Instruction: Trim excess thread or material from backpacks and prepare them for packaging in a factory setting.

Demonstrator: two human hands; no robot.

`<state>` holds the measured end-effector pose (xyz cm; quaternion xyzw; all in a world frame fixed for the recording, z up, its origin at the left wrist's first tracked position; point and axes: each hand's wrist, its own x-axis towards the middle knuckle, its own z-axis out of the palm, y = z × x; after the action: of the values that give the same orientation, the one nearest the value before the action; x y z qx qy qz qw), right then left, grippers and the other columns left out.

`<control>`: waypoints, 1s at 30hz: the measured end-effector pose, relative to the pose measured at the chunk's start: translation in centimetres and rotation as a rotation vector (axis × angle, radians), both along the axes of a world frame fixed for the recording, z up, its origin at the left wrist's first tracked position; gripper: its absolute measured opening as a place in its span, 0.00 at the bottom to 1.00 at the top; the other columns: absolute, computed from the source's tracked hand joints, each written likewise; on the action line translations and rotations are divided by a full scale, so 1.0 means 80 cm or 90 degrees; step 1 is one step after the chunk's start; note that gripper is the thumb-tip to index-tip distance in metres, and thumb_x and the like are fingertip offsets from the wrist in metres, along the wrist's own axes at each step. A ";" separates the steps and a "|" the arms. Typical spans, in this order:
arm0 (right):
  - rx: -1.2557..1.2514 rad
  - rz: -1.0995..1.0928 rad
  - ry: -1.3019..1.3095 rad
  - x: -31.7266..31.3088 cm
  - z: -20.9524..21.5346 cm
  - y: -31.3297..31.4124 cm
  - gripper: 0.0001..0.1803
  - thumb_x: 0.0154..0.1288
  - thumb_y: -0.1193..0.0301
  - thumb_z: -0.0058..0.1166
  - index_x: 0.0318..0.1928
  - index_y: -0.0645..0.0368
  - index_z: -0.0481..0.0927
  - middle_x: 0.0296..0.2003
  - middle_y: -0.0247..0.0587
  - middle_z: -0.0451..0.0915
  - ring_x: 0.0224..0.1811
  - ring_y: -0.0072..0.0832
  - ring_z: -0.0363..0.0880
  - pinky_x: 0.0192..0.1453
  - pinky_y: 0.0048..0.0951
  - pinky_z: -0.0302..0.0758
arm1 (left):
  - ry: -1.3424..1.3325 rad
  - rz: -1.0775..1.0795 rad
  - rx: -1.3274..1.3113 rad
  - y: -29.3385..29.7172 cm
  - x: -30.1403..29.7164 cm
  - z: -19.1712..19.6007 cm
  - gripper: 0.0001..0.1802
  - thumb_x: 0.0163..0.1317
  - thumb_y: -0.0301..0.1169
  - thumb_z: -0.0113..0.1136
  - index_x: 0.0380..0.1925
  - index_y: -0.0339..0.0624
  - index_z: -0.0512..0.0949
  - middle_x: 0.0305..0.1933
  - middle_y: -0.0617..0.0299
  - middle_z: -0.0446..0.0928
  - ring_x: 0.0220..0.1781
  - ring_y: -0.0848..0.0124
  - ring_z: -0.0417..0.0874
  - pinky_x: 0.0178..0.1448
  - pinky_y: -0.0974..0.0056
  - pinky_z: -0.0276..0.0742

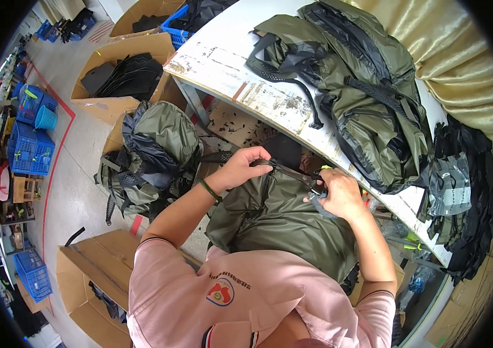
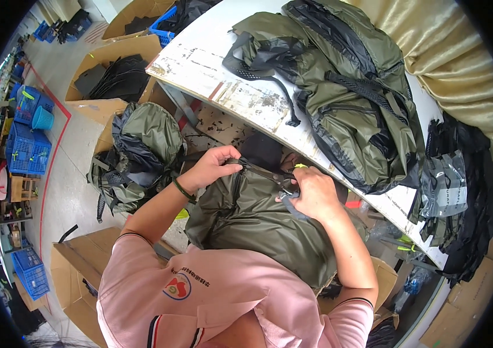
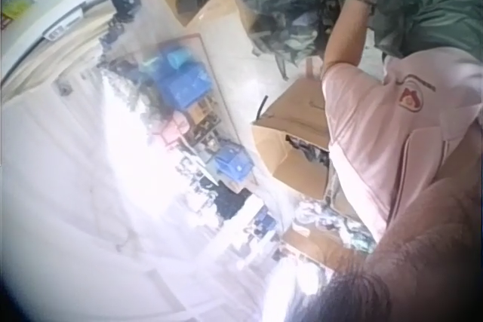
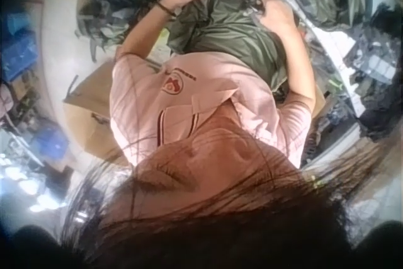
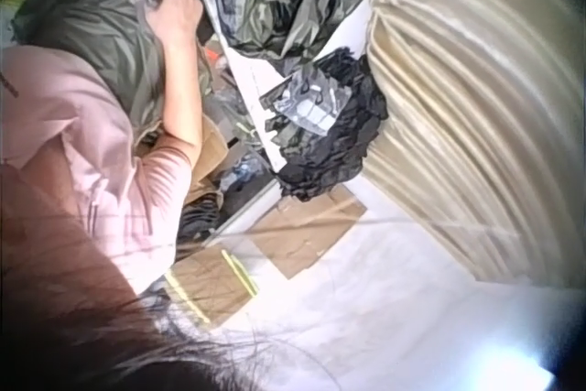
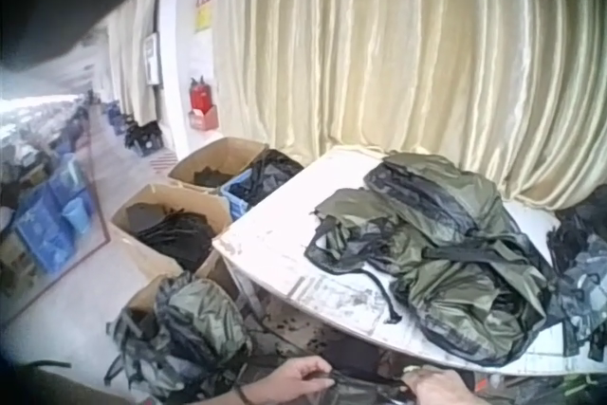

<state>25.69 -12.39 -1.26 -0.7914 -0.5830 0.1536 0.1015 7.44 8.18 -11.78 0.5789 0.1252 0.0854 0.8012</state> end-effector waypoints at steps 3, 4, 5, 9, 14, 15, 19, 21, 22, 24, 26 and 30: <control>-0.026 -0.005 -0.005 0.004 0.003 -0.003 0.29 0.41 0.49 0.73 0.28 0.61 0.74 0.27 0.45 0.77 0.36 0.46 0.78 0.40 0.44 0.73 | -0.014 0.012 -0.005 0.001 -0.002 -0.001 0.08 0.61 0.23 0.63 0.38 0.40 0.75 0.35 0.75 0.72 0.37 0.86 0.70 0.44 0.75 0.69; -0.046 -0.011 -0.007 0.006 0.004 -0.004 0.29 0.41 0.49 0.73 0.27 0.61 0.74 0.28 0.45 0.77 0.36 0.46 0.79 0.40 0.43 0.73 | -0.015 0.013 -0.006 0.001 -0.003 -0.002 0.08 0.61 0.23 0.63 0.38 0.40 0.75 0.35 0.75 0.72 0.37 0.86 0.70 0.44 0.75 0.69; -0.034 -0.003 -0.011 0.007 0.003 -0.005 0.28 0.41 0.50 0.73 0.27 0.60 0.74 0.28 0.45 0.77 0.36 0.46 0.79 0.40 0.43 0.73 | -0.018 0.012 -0.011 0.002 -0.003 -0.004 0.08 0.61 0.22 0.63 0.39 0.40 0.75 0.36 0.75 0.73 0.38 0.86 0.71 0.45 0.75 0.69; -0.030 0.008 -0.003 0.000 0.005 0.003 0.28 0.41 0.50 0.73 0.28 0.60 0.74 0.28 0.45 0.77 0.36 0.46 0.79 0.39 0.43 0.73 | -0.005 0.006 -0.014 0.000 -0.003 -0.006 0.08 0.62 0.21 0.62 0.39 0.40 0.75 0.36 0.74 0.74 0.39 0.86 0.72 0.45 0.75 0.69; -0.003 0.012 0.011 -0.009 0.002 0.015 0.28 0.42 0.50 0.72 0.29 0.60 0.74 0.28 0.46 0.77 0.36 0.46 0.79 0.39 0.43 0.73 | 0.011 -0.007 -0.022 -0.003 -0.004 0.002 0.06 0.62 0.21 0.62 0.38 0.40 0.76 0.35 0.74 0.75 0.38 0.86 0.72 0.44 0.76 0.69; -0.003 0.012 0.012 -0.009 0.000 0.015 0.28 0.42 0.50 0.72 0.29 0.60 0.74 0.28 0.46 0.77 0.36 0.46 0.79 0.39 0.43 0.73 | 0.020 -0.005 -0.016 -0.004 -0.004 0.003 0.06 0.62 0.21 0.62 0.38 0.39 0.76 0.35 0.74 0.75 0.38 0.86 0.73 0.44 0.76 0.69; 0.011 0.027 -0.010 -0.010 -0.003 0.017 0.28 0.43 0.50 0.72 0.29 0.60 0.74 0.28 0.46 0.77 0.36 0.46 0.79 0.39 0.44 0.73 | 0.020 -0.007 -0.026 -0.005 -0.006 0.003 0.06 0.61 0.21 0.62 0.38 0.39 0.77 0.35 0.74 0.75 0.37 0.86 0.73 0.44 0.76 0.69; 0.004 0.029 -0.018 -0.010 -0.002 0.019 0.28 0.43 0.51 0.72 0.28 0.60 0.74 0.27 0.46 0.77 0.35 0.46 0.79 0.38 0.44 0.73 | 0.017 -0.008 -0.025 -0.004 -0.007 0.002 0.06 0.61 0.21 0.62 0.38 0.39 0.77 0.35 0.74 0.76 0.37 0.86 0.73 0.44 0.76 0.69; -0.020 0.024 -0.020 -0.010 0.000 0.020 0.28 0.43 0.49 0.71 0.28 0.60 0.75 0.27 0.46 0.78 0.35 0.45 0.80 0.39 0.44 0.74 | 0.018 -0.008 -0.027 -0.004 -0.007 0.002 0.06 0.61 0.21 0.62 0.38 0.39 0.77 0.35 0.74 0.76 0.37 0.86 0.73 0.44 0.76 0.69; -0.046 0.016 -0.023 -0.009 0.000 0.020 0.29 0.44 0.48 0.70 0.29 0.60 0.75 0.27 0.47 0.79 0.36 0.44 0.80 0.40 0.44 0.76 | 0.014 -0.004 -0.013 -0.003 -0.008 0.003 0.06 0.61 0.21 0.62 0.38 0.39 0.77 0.35 0.74 0.76 0.37 0.86 0.73 0.43 0.76 0.69; -0.044 0.023 -0.046 -0.008 0.000 0.019 0.27 0.44 0.49 0.70 0.28 0.60 0.75 0.25 0.46 0.78 0.33 0.45 0.81 0.38 0.44 0.75 | 0.016 -0.004 -0.016 -0.002 -0.008 0.001 0.07 0.61 0.22 0.63 0.38 0.39 0.77 0.35 0.74 0.75 0.37 0.86 0.72 0.43 0.75 0.70; -0.045 0.036 -0.048 -0.008 0.003 0.021 0.26 0.44 0.50 0.70 0.28 0.59 0.75 0.24 0.45 0.78 0.33 0.45 0.81 0.37 0.45 0.75 | 0.028 -0.016 0.008 0.001 -0.015 0.007 0.07 0.60 0.23 0.64 0.37 0.39 0.77 0.35 0.73 0.75 0.38 0.85 0.71 0.43 0.75 0.70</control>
<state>25.09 -10.71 -1.03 -0.7827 -0.6030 0.1467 0.0469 6.28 8.26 -11.21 0.5869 0.1353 0.0635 0.7957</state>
